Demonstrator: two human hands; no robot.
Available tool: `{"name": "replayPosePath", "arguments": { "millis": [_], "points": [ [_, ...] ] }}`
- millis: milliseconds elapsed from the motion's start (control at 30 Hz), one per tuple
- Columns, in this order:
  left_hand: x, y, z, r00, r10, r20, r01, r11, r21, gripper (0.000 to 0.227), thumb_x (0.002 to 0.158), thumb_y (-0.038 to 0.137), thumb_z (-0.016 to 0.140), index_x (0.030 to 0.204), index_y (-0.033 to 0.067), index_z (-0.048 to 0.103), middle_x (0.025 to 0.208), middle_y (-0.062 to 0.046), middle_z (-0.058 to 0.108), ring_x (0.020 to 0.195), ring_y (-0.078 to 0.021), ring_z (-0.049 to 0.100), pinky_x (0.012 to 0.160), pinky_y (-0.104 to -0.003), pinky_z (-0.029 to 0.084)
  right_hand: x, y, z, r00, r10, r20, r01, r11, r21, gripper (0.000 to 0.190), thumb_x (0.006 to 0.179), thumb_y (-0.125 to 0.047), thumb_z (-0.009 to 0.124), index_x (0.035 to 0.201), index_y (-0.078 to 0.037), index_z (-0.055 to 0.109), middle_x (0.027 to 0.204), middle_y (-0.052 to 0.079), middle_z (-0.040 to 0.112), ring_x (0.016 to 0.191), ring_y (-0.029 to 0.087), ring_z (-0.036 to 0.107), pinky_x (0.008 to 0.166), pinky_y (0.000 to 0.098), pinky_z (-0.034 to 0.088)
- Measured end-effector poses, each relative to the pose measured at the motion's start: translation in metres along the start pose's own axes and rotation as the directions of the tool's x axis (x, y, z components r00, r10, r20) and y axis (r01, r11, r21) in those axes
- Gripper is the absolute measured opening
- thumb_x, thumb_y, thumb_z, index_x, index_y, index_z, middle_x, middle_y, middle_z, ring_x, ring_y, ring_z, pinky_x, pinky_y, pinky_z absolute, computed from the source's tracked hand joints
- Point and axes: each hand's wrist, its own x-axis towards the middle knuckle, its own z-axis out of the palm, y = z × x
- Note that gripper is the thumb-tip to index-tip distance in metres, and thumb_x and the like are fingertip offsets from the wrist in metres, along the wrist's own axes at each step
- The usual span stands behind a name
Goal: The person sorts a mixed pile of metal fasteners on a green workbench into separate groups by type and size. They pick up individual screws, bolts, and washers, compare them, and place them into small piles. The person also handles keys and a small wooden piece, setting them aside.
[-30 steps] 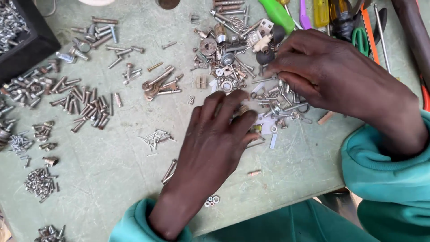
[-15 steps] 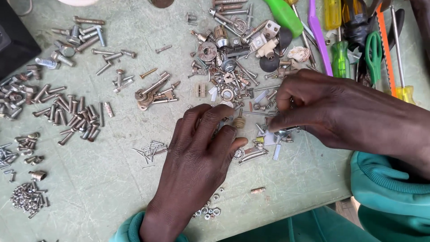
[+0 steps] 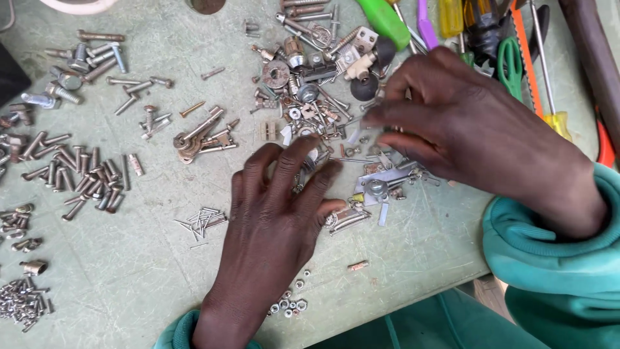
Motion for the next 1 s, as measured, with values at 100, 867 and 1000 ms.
{"name": "replayPosePath", "arguments": {
  "millis": [100,867,1000],
  "points": [
    [0.000,0.001,-0.003,0.999,0.015,-0.049,-0.012,0.998,0.054,0.043,0.098,0.039,0.073,0.134,0.0163,0.067,0.149,-0.005,0.050,0.127,-0.0347,0.048,0.100,-0.051,0.045,0.001,0.004,-0.002,0.999,0.011,-0.031,-0.011,1.000,0.011,0.025,0.104,-0.024,0.069,0.121,-0.006,0.071,0.109,0.014,0.056,0.097,0.035,0.052,0.082,0.0469,0.047],
    [0.001,0.011,-0.008,0.977,0.167,-0.133,-0.171,0.985,-0.016,0.017,0.101,0.017,0.069,0.118,0.0112,0.069,0.141,-0.006,0.056,0.128,-0.0366,0.046,0.100,-0.052,0.043,-0.024,0.018,-0.045,0.986,0.030,-0.164,-0.030,1.000,0.002,0.012,0.113,-0.007,0.074,0.118,0.003,0.077,0.108,0.017,0.075,0.092,0.032,0.069,0.077,0.0422,0.049],
    [-0.010,0.018,-0.052,0.959,0.118,-0.258,-0.154,0.980,-0.127,0.017,0.104,0.013,0.070,0.119,0.0041,0.071,0.133,-0.007,0.060,0.118,-0.0368,0.050,0.105,-0.047,0.047,-0.047,0.019,-0.032,0.968,0.195,0.154,-0.190,0.981,-0.047,0.025,0.093,-0.033,0.071,0.112,-0.018,0.074,0.094,0.010,0.069,0.084,0.033,0.067,0.073,0.0461,0.050]
  ]
}}
